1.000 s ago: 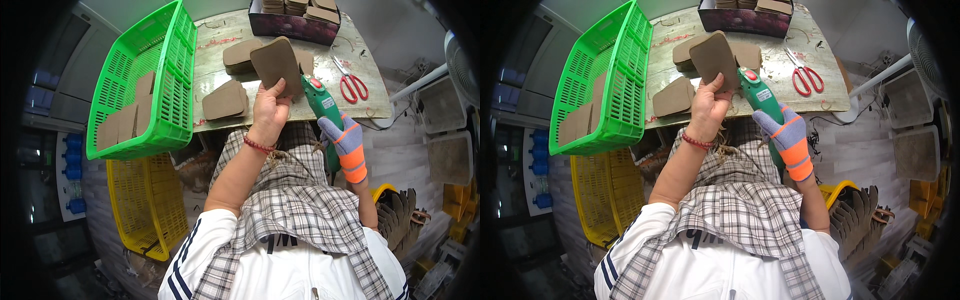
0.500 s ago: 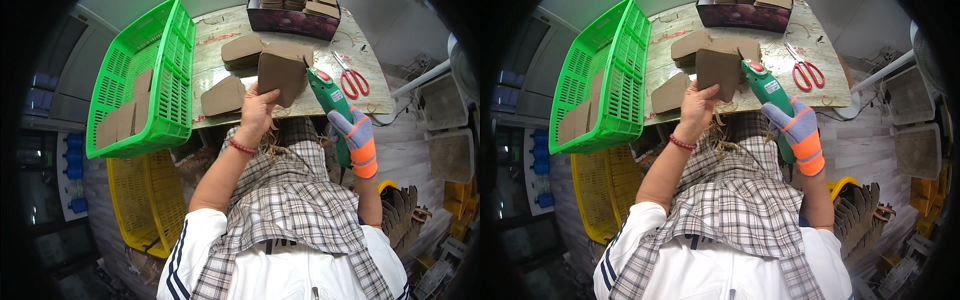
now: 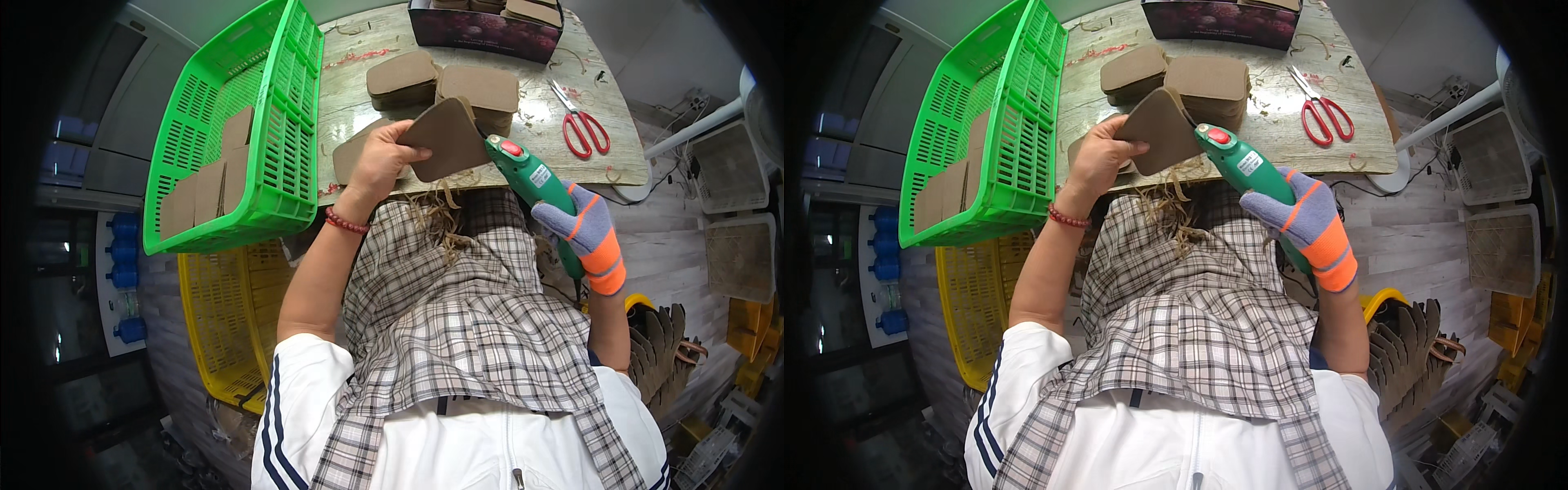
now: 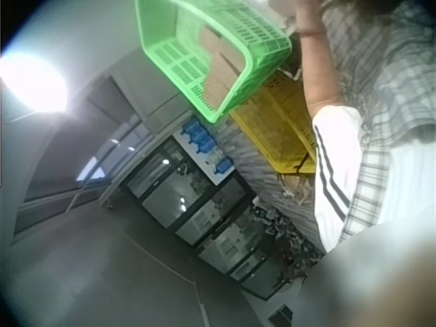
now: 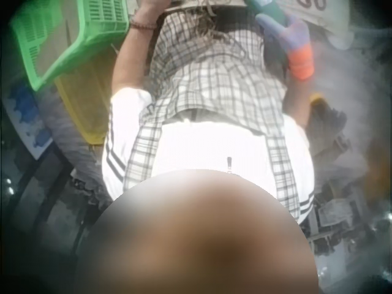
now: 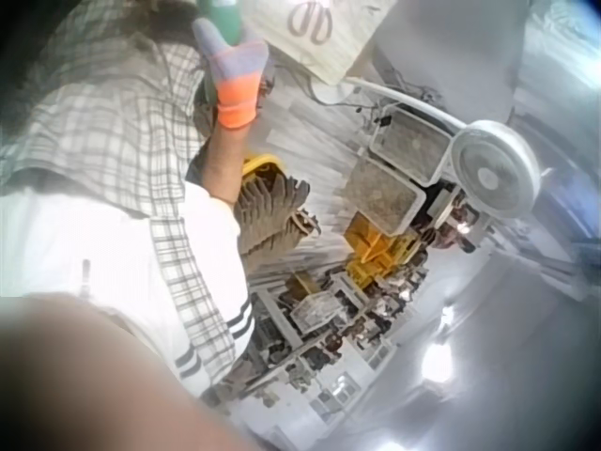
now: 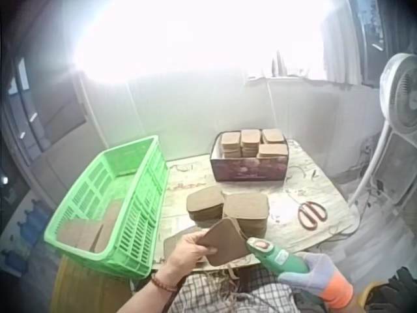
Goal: The person uses a rotary tool to smooth the edges of small rectangular cardboard pieces. They handle each piece one at a time, rotating it to work all sides, then place the finished pieces into a green basket.
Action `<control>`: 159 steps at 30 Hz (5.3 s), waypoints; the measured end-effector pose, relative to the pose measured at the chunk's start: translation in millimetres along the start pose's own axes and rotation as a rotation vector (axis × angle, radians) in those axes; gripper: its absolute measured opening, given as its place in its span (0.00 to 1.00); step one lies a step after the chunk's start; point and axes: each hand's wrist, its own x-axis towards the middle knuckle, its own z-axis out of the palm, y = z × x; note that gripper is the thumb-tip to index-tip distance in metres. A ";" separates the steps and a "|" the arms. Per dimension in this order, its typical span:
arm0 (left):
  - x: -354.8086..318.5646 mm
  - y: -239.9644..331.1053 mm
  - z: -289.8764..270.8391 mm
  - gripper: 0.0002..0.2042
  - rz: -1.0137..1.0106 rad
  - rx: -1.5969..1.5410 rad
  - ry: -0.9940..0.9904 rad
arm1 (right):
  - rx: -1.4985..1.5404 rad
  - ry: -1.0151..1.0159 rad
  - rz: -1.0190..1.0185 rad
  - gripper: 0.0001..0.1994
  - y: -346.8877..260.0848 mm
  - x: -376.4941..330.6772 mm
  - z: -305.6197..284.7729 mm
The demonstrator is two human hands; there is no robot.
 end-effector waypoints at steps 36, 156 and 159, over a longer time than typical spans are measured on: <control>-8.4 25.8 -18.9 0.09 -0.029 0.311 -0.098 | 0.019 -0.130 0.000 0.19 14.3 6.9 17.7; 17.0 -50.7 77.2 0.15 0.217 -0.865 0.155 | 0.198 0.290 -0.107 0.14 -1.2 17.0 24.8; 12.2 -48.8 70.7 0.14 0.241 -0.724 0.182 | 0.243 0.256 -0.080 0.13 -9.0 12.3 20.1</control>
